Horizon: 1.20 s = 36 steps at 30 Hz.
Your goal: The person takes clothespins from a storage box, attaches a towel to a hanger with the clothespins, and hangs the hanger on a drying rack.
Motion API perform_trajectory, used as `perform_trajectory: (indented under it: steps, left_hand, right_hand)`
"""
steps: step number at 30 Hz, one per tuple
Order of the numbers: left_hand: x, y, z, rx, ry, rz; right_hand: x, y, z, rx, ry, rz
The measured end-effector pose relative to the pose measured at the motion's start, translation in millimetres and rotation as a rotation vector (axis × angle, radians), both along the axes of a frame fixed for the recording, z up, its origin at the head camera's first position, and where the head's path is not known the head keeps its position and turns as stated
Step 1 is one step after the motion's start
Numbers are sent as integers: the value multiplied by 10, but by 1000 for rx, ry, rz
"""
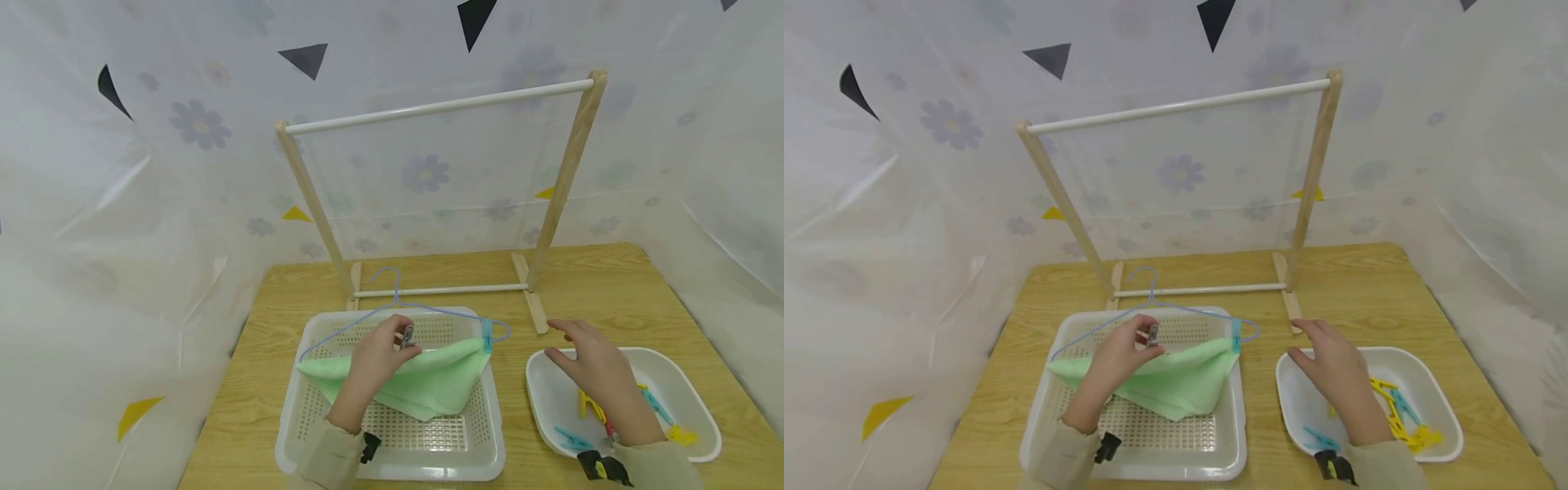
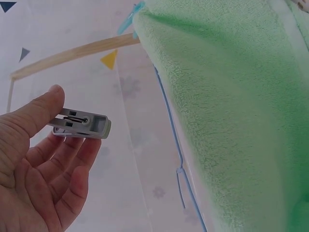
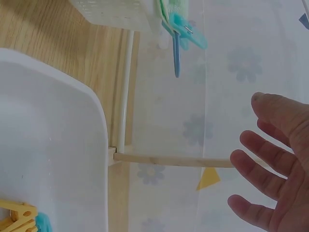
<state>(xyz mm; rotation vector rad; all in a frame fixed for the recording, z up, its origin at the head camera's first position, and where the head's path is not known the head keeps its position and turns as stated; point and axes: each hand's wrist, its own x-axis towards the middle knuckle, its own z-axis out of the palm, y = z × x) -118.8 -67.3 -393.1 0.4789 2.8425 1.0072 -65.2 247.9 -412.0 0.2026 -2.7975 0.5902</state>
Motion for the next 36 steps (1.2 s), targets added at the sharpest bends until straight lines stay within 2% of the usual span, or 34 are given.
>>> perform_trajectory:
  steps: [5,9,18,27,36]
  left_hand:
    - [4,-26,-7,8,-19,6]
    - [15,-48,-5,4,-8,7]
    - [37,-89,9,9,6,7]
    - [38,-121,2,22,-19,22]
    - [41,-157,-3,15,-12,26]
  right_hand:
    - [-20,-23,-27,1,32,20]
    - [-32,-41,-36,-6,37,31]
    - [-49,-81,-19,-26,-18,36]
    - [-75,-129,-28,-28,-30,40]
    - [-86,-187,-11,-44,-70,49]
